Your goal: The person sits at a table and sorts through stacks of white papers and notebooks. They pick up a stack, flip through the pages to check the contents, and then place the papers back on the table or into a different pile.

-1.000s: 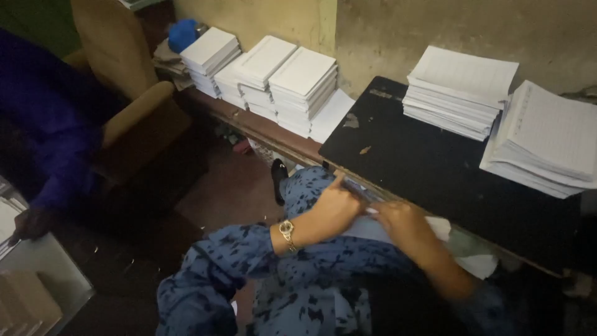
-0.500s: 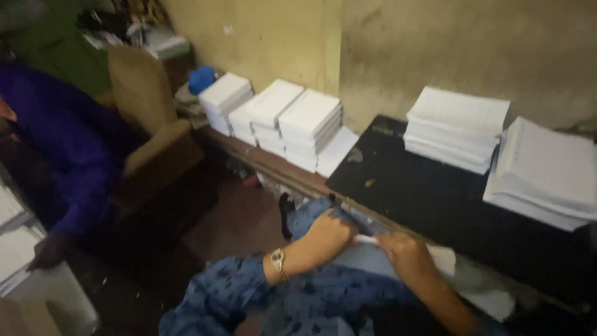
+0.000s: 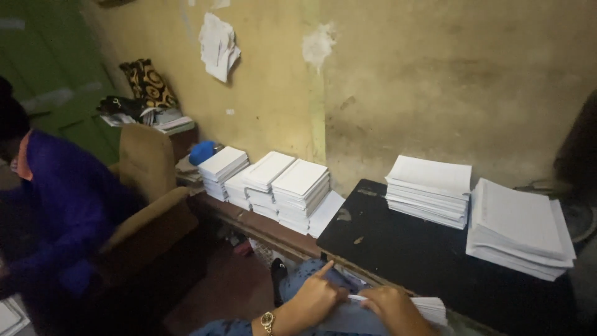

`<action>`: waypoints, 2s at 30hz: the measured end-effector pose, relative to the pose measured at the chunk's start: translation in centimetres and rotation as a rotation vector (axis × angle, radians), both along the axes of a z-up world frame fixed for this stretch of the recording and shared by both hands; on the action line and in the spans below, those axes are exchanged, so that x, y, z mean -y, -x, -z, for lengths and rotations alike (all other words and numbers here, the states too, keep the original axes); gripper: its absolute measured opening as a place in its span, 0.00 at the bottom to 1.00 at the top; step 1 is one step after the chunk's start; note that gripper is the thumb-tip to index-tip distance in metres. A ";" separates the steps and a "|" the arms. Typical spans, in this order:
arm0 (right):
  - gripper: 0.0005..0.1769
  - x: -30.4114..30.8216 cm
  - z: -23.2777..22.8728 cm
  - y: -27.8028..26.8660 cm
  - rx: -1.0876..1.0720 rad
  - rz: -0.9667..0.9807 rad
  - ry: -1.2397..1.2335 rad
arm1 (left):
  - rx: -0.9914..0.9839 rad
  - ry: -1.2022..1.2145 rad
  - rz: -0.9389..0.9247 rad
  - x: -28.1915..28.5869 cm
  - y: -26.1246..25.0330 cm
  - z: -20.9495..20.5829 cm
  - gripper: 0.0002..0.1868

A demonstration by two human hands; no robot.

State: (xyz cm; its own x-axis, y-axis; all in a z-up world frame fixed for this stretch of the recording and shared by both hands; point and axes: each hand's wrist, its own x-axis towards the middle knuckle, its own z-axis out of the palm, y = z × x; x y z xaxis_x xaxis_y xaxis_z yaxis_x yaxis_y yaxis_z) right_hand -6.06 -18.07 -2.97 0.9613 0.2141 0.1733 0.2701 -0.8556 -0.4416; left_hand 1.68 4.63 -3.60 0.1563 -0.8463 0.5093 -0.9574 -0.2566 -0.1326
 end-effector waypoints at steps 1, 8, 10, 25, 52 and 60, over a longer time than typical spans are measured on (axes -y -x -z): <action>0.08 -0.3 1.2 -0.4 -0.001 0.006 -0.009 | -0.001 -0.009 0.006 0.0 0.4 -0.2 0.05; 0.11 -2.6 1.0 -0.7 -0.113 0.064 -0.241 | -0.048 -0.064 0.020 -0.5 -1.2 0.2 0.16; 0.12 -3.0 -0.7 0.4 -0.119 0.050 -0.262 | -0.117 -0.120 -0.022 -1.1 -1.2 0.7 0.20; 0.06 -1.9 -1.5 0.8 -0.124 -0.135 -0.154 | -0.101 -0.247 0.023 -2.1 -6.2 8.0 0.09; 0.06 1.6 1.7 2.6 0.139 -0.189 -0.263 | -0.751 -0.565 -0.389 0.5 1.2 -0.2 0.20; 0.07 4.1 4.8 3.3 -0.083 0.147 -0.097 | -0.529 -0.629 -0.354 -0.2 0.0 2.9 0.15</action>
